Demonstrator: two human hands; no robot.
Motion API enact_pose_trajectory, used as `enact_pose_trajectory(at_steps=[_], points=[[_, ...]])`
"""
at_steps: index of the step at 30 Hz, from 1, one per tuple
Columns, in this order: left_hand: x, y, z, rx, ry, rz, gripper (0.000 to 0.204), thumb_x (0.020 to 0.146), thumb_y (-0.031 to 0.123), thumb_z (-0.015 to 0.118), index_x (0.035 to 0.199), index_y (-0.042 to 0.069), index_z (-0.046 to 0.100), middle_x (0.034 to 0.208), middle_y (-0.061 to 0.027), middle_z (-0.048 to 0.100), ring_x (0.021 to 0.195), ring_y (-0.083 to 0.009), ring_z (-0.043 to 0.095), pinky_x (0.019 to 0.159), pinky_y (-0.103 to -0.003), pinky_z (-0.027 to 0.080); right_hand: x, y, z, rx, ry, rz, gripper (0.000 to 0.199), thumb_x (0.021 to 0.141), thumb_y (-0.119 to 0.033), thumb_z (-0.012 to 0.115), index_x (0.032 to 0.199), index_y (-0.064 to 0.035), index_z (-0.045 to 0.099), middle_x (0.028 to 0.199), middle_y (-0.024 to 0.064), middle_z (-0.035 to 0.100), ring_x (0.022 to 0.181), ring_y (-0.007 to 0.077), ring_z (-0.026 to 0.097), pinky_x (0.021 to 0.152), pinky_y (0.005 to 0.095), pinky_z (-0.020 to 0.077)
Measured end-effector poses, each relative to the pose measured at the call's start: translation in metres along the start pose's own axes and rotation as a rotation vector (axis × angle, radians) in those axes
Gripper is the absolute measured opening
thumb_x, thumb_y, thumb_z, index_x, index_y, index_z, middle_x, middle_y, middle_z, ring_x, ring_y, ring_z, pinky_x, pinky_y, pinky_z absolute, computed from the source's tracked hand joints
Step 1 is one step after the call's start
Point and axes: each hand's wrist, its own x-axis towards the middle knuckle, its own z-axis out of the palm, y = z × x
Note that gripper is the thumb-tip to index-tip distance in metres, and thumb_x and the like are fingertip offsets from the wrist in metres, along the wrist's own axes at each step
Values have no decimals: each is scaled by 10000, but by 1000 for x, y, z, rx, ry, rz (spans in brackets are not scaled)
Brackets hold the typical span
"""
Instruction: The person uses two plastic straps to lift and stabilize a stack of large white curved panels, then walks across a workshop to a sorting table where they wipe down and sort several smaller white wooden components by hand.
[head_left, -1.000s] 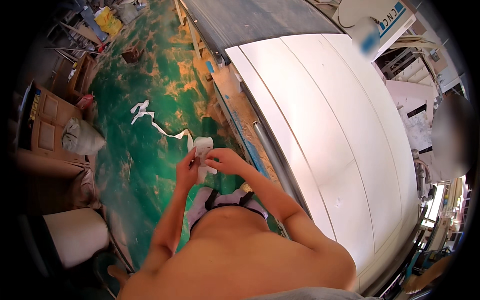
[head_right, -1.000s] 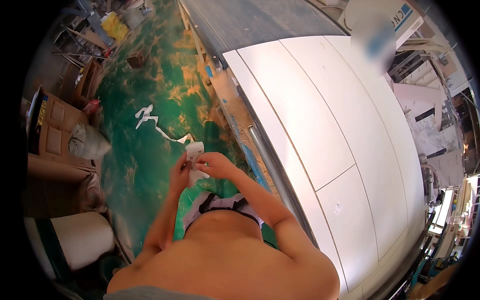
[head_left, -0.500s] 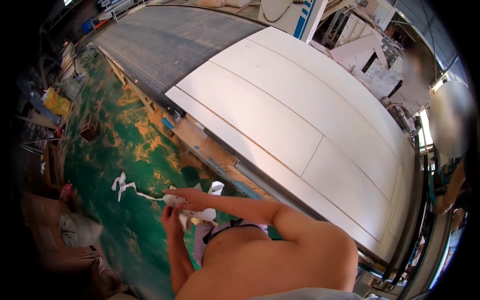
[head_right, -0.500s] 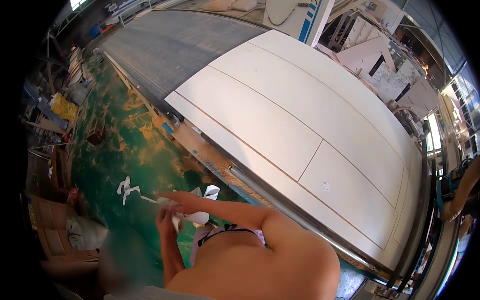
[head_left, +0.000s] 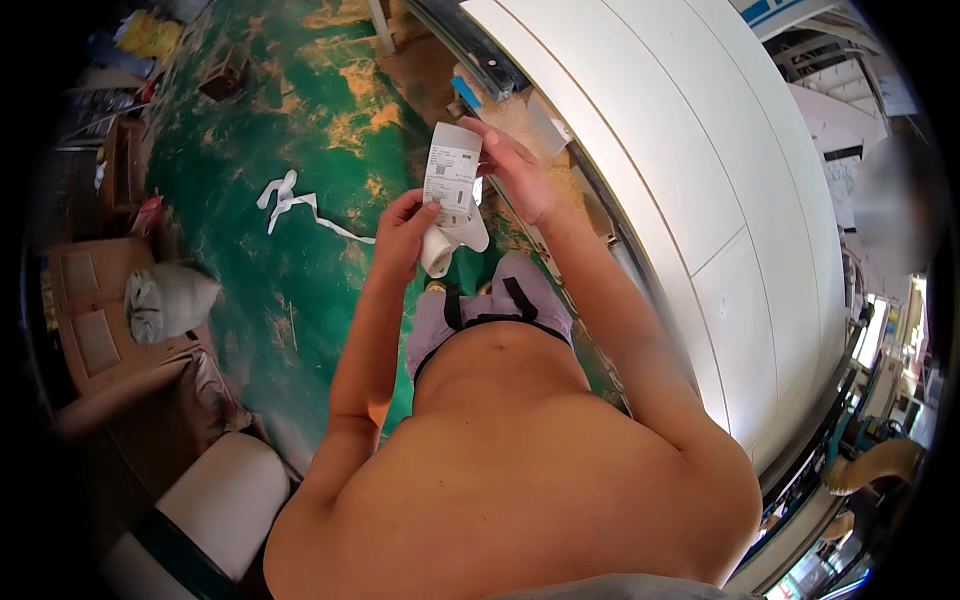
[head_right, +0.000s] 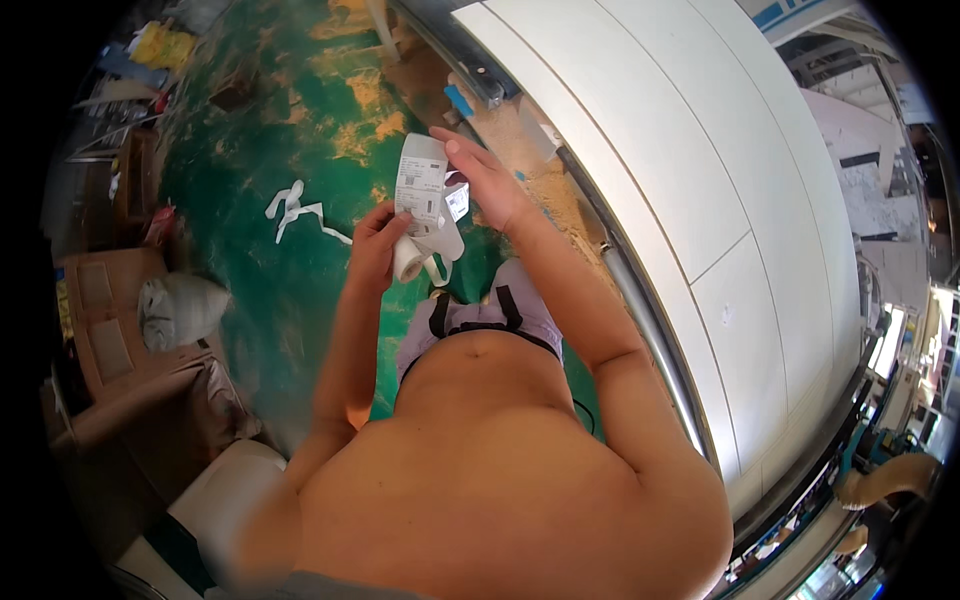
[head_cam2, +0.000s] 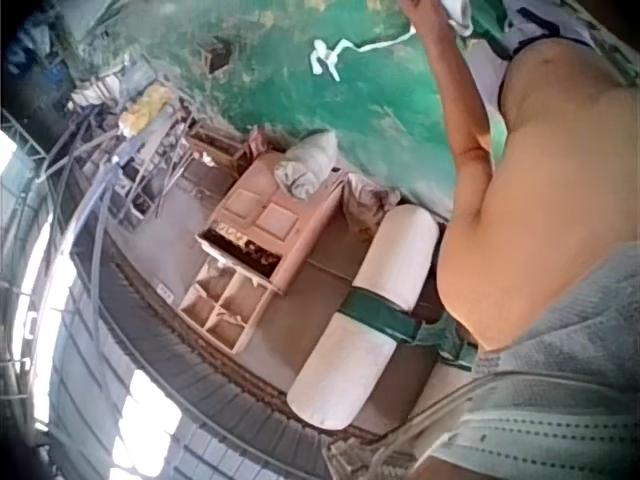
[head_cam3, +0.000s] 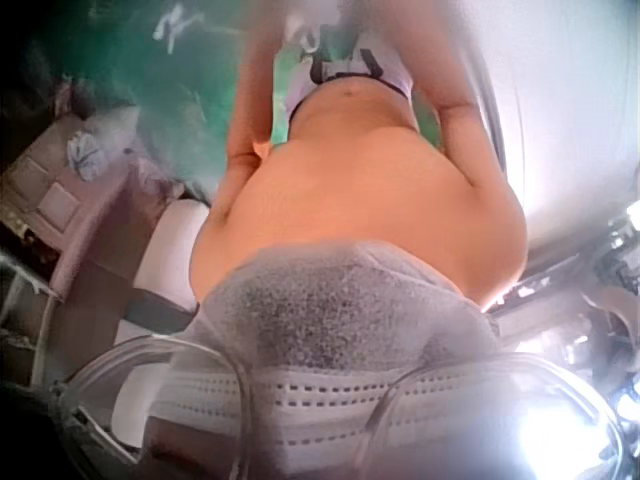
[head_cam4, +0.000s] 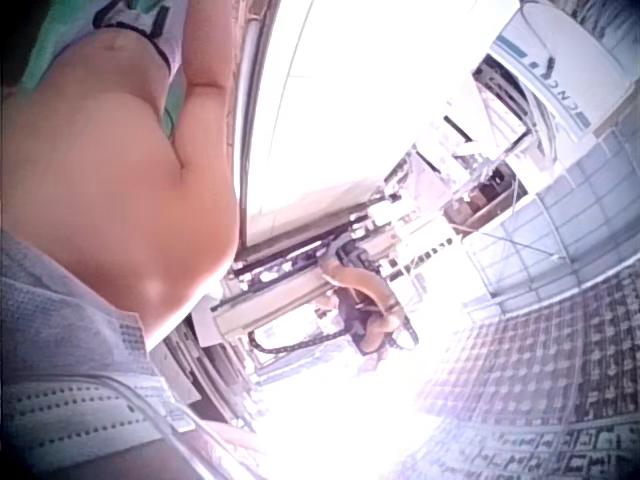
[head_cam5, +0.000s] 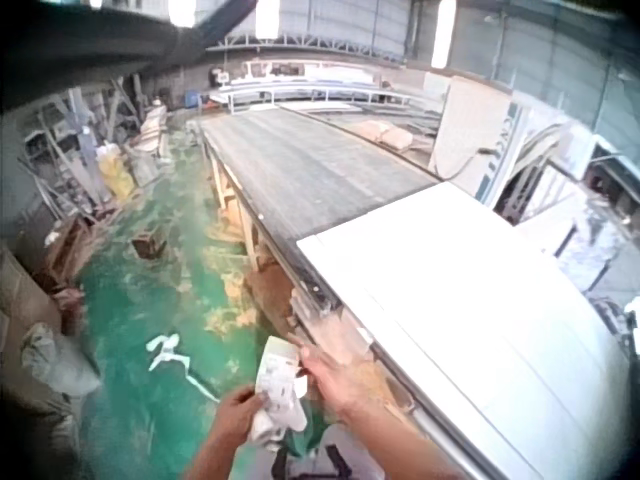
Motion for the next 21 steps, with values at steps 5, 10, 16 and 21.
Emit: enact_pose_trajectory(at_steps=[5, 10, 16, 21], points=[[65, 6, 18, 111, -74, -6, 242, 875, 32, 586, 1111, -15, 619, 1011, -73, 654, 896, -147, 611, 776, -284, 493, 29, -12, -39, -981, 299, -413, 316, 827, -298, 659, 1035, -60, 662, 848, 134, 636, 797, 309, 620, 722, 399, 500], [140, 11, 46, 709, -250, -130, 307, 865, 40, 563, 1163, -5, 624, 1024, -47, 640, 888, -123, 574, 745, -251, 458, 63, 38, -95, -918, -49, -298, 285, 791, -313, 660, 884, -43, 655, 858, 156, 632, 822, 357, 609, 739, 459, 484], [196, 20, 60, 909, -384, -233, 336, 890, -16, 509, 1223, -46, 548, 1115, -97, 625, 1007, -185, 580, 906, -315, 439, 69, 35, -197, -117, 552, 80, 258, 876, -258, 618, 965, -20, 657, 860, 71, 642, 816, 183, 576, 749, 339, 459], [244, -9, 61, 632, -416, -359, 252, 894, 22, 530, 1139, -20, 573, 1061, -101, 627, 931, -182, 602, 821, -329, 484, 6, 34, -286, 187, 1117, 38, 300, 886, -270, 585, 1009, -4, 648, 929, 77, 641, 887, 183, 561, 795, 332, 449]])
